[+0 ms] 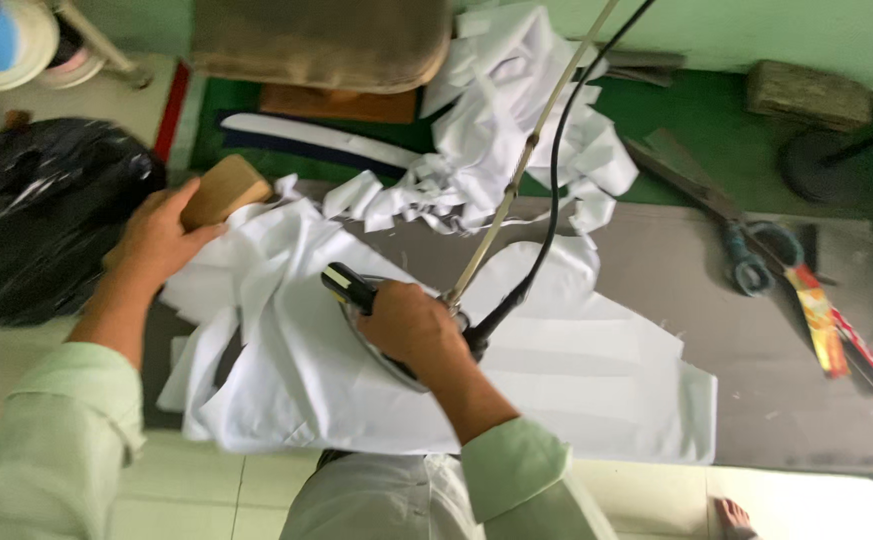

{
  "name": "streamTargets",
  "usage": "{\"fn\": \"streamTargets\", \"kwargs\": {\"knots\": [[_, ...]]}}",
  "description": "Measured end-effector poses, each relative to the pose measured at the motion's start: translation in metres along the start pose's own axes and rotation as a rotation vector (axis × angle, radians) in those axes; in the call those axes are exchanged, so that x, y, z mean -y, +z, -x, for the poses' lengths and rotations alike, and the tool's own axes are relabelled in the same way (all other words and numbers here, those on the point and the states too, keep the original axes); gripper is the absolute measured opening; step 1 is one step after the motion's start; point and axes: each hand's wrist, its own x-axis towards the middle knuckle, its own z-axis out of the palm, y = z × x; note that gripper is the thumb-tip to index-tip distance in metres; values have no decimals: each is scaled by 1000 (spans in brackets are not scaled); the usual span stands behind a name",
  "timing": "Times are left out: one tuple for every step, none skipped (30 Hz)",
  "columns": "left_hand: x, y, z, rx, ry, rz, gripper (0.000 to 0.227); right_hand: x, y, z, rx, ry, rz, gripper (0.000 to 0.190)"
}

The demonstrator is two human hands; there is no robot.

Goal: The person irons a white shirt on a table using a steam iron and a wooden pressing block. They smooth the fabric with their hands, press the seams and body of the shirt, and flip the garment to iron different sections.

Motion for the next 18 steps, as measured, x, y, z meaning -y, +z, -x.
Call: {"fn": "streamTargets", "kwargs": {"knots": [[-5, -4, -3, 102, -91, 0, 86, -2, 1, 1, -23, 46, -100, 42], [-11, -7, -6, 204, -182, -2, 87, -5, 3, 2, -47, 92, -199, 34], [-15, -7, -8, 216, -170, 5, 87, -15, 7, -6, -47, 109, -208, 34], [-18, -7, -10, 240, -187, -24, 96, -25, 11, -12, -99, 114, -196, 41], [-20, -10, -11, 259, -211, -57, 106, -34, 14, -20, -148, 112, -179, 50], [-13, -8, -8, 268, -205, -54, 106, -40, 9, -7, -146, 121, -184, 50], [-7, -5, -9, 224, -217, 1, 98, -46, 0, 4, -124, 182, -220, 49], [-1, -1, -10, 180, -230, 57, 91, -53, -9, 15, -103, 243, -257, 49], [-5, -9, -5, 191, -231, 59, 91, -67, -8, 15, -95, 251, -258, 49], [-10, -17, 0, 98, -253, 194, 76, -82, -6, 16, -119, 268, -258, 49], [-15, -22, 0, -5, -277, 335, 63, -97, -9, 14, -152, 283, -253, 50], [-23, -26, 7, -3, -279, 341, 63, -108, -12, 20, -152, 288, -249, 50], [-31, -33, 14, -125, -238, 372, 70, -119, -16, 26, -140, 283, -237, 44], [-40, -39, 21, -247, -196, 403, 79, -129, -20, 34, -129, 277, -226, 39], [-61, -47, 26, -247, -199, 408, 79, -133, -29, 43, -128, 280, -221, 39], [-82, -55, 32, -196, -150, 366, 83, -136, -39, 53, -64, 264, -134, 42], [-104, -64, 39, -149, -104, 324, 87, -139, -49, 63, -1, 245, -43, 48], [-123, -61, 34, -153, -111, 329, 87, -149, -52, 63, -1, 246, -34, 48]]}}
